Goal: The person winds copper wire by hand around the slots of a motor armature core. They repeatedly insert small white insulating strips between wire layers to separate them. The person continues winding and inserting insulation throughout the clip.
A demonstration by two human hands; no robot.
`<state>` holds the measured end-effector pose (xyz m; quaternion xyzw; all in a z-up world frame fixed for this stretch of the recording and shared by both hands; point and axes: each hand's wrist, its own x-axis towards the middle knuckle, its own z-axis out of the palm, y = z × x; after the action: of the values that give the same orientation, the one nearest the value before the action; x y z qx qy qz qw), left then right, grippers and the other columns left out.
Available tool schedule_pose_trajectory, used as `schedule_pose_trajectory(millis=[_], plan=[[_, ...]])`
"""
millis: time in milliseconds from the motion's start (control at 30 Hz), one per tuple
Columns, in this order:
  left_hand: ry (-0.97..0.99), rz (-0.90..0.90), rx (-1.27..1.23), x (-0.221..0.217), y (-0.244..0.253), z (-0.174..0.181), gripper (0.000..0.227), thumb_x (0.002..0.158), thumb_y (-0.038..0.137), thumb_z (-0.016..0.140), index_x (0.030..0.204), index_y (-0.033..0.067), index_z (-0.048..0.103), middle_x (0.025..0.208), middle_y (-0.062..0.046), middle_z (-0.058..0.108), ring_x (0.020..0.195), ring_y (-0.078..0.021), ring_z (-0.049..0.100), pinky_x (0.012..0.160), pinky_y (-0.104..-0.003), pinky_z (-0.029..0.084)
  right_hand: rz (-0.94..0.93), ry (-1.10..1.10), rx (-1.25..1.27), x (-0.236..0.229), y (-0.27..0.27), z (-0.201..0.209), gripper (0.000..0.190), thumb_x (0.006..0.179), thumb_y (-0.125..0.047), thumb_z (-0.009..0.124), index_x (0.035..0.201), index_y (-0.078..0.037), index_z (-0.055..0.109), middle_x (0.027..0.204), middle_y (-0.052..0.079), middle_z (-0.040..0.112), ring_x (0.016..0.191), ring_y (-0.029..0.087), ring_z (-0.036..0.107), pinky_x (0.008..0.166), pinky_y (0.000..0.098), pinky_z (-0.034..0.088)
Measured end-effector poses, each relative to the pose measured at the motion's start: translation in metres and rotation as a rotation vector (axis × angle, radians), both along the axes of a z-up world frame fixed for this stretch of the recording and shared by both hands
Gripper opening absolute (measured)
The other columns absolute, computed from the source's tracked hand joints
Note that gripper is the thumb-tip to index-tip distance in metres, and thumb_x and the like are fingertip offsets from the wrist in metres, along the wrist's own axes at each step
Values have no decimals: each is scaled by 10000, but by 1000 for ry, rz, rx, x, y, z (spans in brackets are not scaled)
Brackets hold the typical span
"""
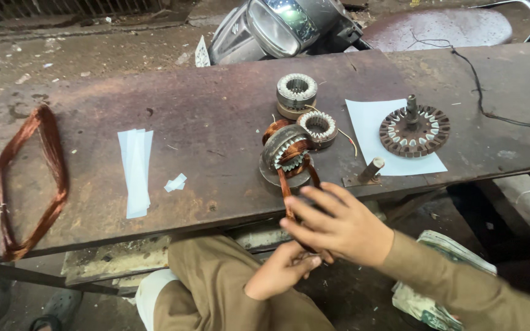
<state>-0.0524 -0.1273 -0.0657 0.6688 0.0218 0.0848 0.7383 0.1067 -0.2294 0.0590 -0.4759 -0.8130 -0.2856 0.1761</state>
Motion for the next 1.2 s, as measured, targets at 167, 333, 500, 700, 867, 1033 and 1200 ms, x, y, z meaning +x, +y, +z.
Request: schedule_pose_trajectory(millis=[167,333,500,700,867,1033,1200], plan=[[-244,249,350,-7,-3,2,298,951,44,626,1237,-38,619,1115,-121,701,942,-212,640,787,-340,529,209,-419,-139,-6,32,16,398,833,-241,650,1157,-14,693,1268,158,669,1269,313,633,1135,515,463],[-192,337,625,-30,4,44,179,894,42,730,1060,-16,697,986,-179,732,913,-356,717,763,-384,563,339,-17,-119,-2,28,12,379,814,-236,696,1120,-13,707,1009,119,661,1085,340,657,1092,512,508],[-420,599,684,-44,-1,99,185,868,43,760,1048,12,728,1007,-124,753,907,-289,749,771,-358,585,242,1113,-125,-4,11,-16,217,875,49,690,1089,12,684,1079,102,675,1115,234,685,1108,430,524],[-454,809,810,-28,3,142,205,805,34,788,1007,31,755,967,-85,773,865,-295,682,772,-357,553,112,1279,117,-22,9,-42,418,876,85,725,1262,35,574,1231,137,567,1061,167,605,951,300,545],[-416,613,548,-19,17,157,192,868,5,735,1060,-5,727,1022,-115,766,958,-227,763,854,-316,599,123,1257,220,-22,14,-41,332,960,-10,700,1267,39,584,1262,167,519,1179,238,647,982,315,585],[-357,492,299,0,24,159,140,934,8,697,1065,-22,739,1016,-91,764,887,-137,726,789,-270,590,137,1343,253,-16,20,-40,243,995,-93,694,1178,40,605,1180,123,556,1107,204,688,936,293,588],[-270,469,2,26,26,150,151,971,17,685,1107,-39,721,976,-61,728,784,-75,603,695,-231,517,2,1623,393,-18,38,-50,105,1026,-43,675,1068,29,612,1018,61,593,887,96,607,783,231,520]])
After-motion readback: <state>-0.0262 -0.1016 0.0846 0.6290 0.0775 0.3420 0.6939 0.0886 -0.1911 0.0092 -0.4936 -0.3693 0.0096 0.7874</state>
